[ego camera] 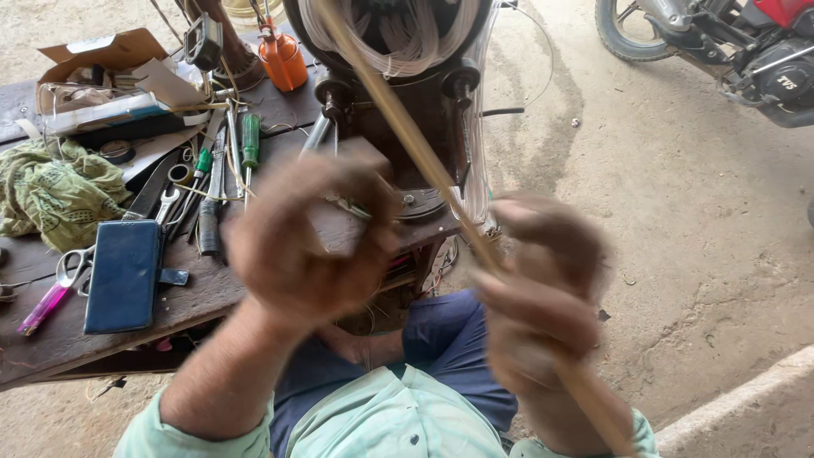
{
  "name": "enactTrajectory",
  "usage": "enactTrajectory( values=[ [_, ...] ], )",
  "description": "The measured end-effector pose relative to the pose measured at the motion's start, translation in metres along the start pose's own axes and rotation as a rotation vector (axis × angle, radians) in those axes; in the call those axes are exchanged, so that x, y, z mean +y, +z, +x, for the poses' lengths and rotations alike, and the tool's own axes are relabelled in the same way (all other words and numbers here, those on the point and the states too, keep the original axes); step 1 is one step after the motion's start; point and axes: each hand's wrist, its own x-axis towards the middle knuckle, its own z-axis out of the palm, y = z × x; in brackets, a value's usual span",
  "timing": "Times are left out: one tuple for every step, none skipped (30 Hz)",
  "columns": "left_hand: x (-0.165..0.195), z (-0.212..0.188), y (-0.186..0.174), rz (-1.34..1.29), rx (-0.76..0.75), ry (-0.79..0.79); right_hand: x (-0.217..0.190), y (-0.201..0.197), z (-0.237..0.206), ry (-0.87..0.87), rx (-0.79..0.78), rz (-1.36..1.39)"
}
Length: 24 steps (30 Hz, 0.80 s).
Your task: The person winds white wire onto a cylindrical metal spool mounted on a workbench. They use a wooden stick to press and align the wire layers, then continue winding by hand, occasionally adjusting the spool and wire.
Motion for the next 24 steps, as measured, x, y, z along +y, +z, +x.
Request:
enactTrajectory(
  values=[
    [-0.007, 0.002, -0.004, 0.218, 0.077, -0.073, -0.005, -0.016, 0.005, -0.029, 0.066, 0.035],
    [-0.015, 0.005, -0.012, 0.350, 0.109, -0.161, -0.009, -0.032, 0.009, -0.055, 0.137, 0.085],
    [-0.023, 0.008, -0.021, 0.479, 0.130, -0.254, -0.011, -0.048, 0.013, -0.073, 0.196, 0.144],
    [-0.036, 0.013, -0.026, 0.539, 0.099, -0.270, -0.011, -0.064, 0.017, -0.098, 0.248, 0.209],
    [-0.047, 0.018, -0.030, 0.599, 0.068, -0.284, -0.011, -0.075, 0.018, -0.109, 0.279, 0.274],
    [-0.061, 0.025, -0.030, 0.682, 0.024, -0.205, -0.008, -0.082, 0.018, -0.120, 0.306, 0.327],
    [-0.071, 0.030, -0.028, 0.707, -0.003, -0.198, -0.005, -0.088, 0.018, -0.125, 0.322, 0.372],
    [-0.079, 0.036, -0.026, 0.730, -0.031, -0.191, 0.000, -0.091, 0.017, -0.130, 0.327, 0.412],
    [-0.088, 0.042, -0.019, 0.694, -0.043, -0.257, 0.009, -0.091, 0.017, -0.124, 0.316, 0.464],
    [-0.093, 0.046, -0.015, 0.651, -0.061, -0.327, 0.014, -0.090, 0.016, -0.121, 0.306, 0.492],
    [-0.095, 0.049, -0.011, 0.712, -0.096, -0.379, 0.020, -0.091, 0.017, -0.106, 0.281, 0.521],
    [-0.098, 0.052, -0.009, 0.769, -0.129, -0.424, 0.022, -0.092, 0.017, -0.109, 0.255, 0.553],
    [-0.098, 0.054, -0.007, 0.830, -0.164, -0.467, 0.023, -0.091, 0.020, -0.111, 0.228, 0.584],
    [-0.098, 0.056, -0.007, 0.820, -0.177, -0.477, 0.020, -0.091, 0.024, -0.099, 0.207, 0.574],
    [-0.096, 0.056, -0.008, 0.809, -0.190, -0.493, 0.014, -0.088, 0.028, -0.072, 0.183, 0.606],
    [-0.095, 0.057, -0.008, 0.800, -0.201, -0.508, 0.008, -0.084, 0.035, -0.044, 0.160, 0.637],
    [-0.094, 0.058, -0.008, 0.791, -0.226, -0.501, 0.001, -0.076, 0.043, -0.014, 0.138, 0.712],
    [-0.093, 0.058, -0.008, 0.782, -0.250, -0.495, -0.001, -0.061, 0.052, -0.013, 0.173, 0.724],
    [-0.092, 0.058, -0.008, 0.772, -0.274, -0.494, -0.003, -0.046, 0.062, -0.014, 0.208, 0.734],
    [-0.091, 0.058, -0.008, 0.758, -0.273, -0.488, 0.007, -0.026, 0.075, -0.041, 0.273, 0.736],
    [-0.092, 0.057, -0.007, 0.744, -0.273, -0.483, 0.015, -0.008, 0.085, -0.068, 0.337, 0.735],
    [-0.092, 0.055, -0.008, 0.732, -0.270, -0.481, 0.027, 0.007, 0.093, -0.099, 0.357, 0.803],
    [-0.094, 0.053, -0.009, 0.761, -0.309, -0.449, 0.039, 0.021, 0.101, -0.131, 0.375, 0.869],
    [-0.098, 0.053, -0.012, 0.792, -0.350, -0.413, 0.042, 0.023, 0.099, -0.155, 0.358, 0.886]
  ],
)
